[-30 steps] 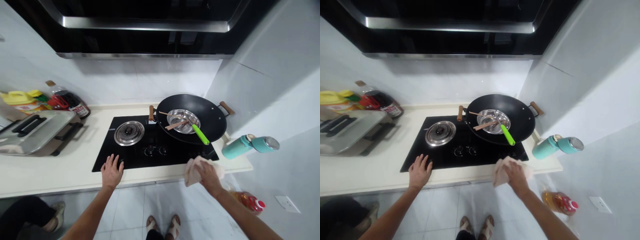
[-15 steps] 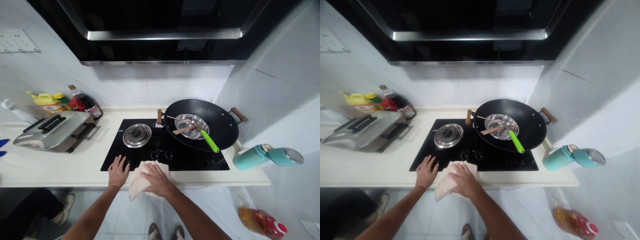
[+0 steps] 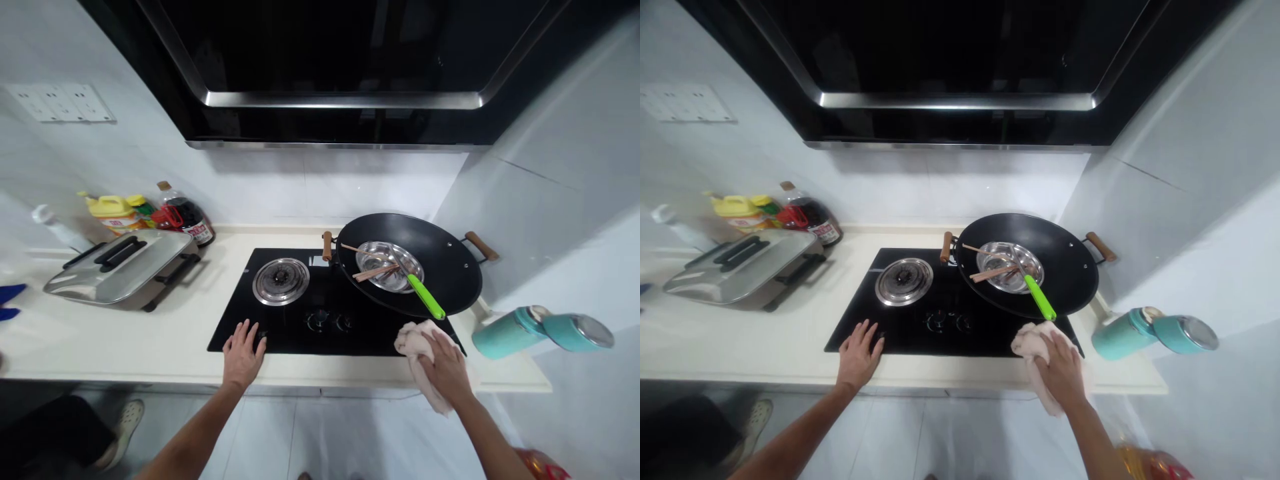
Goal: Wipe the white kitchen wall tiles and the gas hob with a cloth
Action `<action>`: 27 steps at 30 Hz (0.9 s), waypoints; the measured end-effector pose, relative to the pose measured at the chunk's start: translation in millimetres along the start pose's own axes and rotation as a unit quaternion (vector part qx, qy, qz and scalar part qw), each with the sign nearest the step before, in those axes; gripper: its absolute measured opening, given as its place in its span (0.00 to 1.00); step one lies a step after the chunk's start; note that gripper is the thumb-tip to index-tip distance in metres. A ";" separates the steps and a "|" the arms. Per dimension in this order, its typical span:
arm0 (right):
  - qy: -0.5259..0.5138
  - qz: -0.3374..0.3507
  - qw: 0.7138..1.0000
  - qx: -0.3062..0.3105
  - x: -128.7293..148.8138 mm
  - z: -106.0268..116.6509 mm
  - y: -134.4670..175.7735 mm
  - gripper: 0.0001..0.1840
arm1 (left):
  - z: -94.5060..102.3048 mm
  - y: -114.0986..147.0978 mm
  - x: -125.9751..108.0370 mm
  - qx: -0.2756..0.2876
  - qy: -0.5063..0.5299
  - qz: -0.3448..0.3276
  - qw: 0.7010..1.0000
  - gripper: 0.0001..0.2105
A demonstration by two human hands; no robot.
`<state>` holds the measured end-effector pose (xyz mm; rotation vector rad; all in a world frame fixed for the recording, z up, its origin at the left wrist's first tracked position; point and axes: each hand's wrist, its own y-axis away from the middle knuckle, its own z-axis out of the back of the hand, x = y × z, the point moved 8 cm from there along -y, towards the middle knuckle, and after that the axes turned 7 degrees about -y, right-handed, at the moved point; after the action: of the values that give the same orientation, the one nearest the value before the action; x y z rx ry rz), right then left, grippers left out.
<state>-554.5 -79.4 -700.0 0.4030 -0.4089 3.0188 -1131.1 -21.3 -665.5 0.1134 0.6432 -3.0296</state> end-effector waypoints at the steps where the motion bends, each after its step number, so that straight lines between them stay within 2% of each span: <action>1: 0.006 -0.017 1.000 -0.010 -0.7 -0.5 2.4 0.31 | -0.4 0.3 0.0 -0.002 -0.001 0.000 1.000 0.26; 3: 0.018 -0.032 0.999 -0.030 15.0 -3.7 5.1 0.32 | -0.2 0.9 -0.2 -0.007 -0.003 0.000 1.000 0.25; 6: 0.023 0.003 0.999 -0.045 63.1 -15.1 -4.8 0.30 | 1.5 1.9 1.4 -0.022 -0.003 -0.003 1.000 0.25; 9: 0.002 0.051 0.997 -0.051 107.8 -27.7 -36.8 0.26 | 0.4 3.5 6.5 -0.046 -0.005 -0.007 0.999 0.24; 11: -0.014 0.044 0.998 -0.052 124.0 -33.0 -65.3 0.27 | -2.5 4.7 9.2 -0.059 -0.014 -0.015 0.998 0.23; 14: -0.039 0.002 0.999 -0.024 134.3 -40.0 -100.5 0.30 | -5.2 6.3 9.3 -0.066 -0.031 -0.026 0.997 0.23; 16: -0.052 -0.012 0.999 -0.003 137.2 -43.0 -111.5 0.30 | -3.5 7.3 7.1 -0.066 -0.039 -0.029 0.997 0.22; 23: -0.085 -0.036 0.995 0.040 122.6 -37.7 -96.3 0.32 | 1.4 11.9 1.6 -0.060 -0.057 -0.031 0.996 0.22; 27: -0.104 -0.023 0.994 0.038 138.6 -35.8 -98.3 0.32 | 3.3 13.4 1.2 -0.091 -0.055 -0.045 0.993 0.22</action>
<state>-686.8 29.5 -671.5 0.7273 -0.2929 2.9637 -1131.8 -34.9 -668.0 -0.0908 0.9333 -3.0152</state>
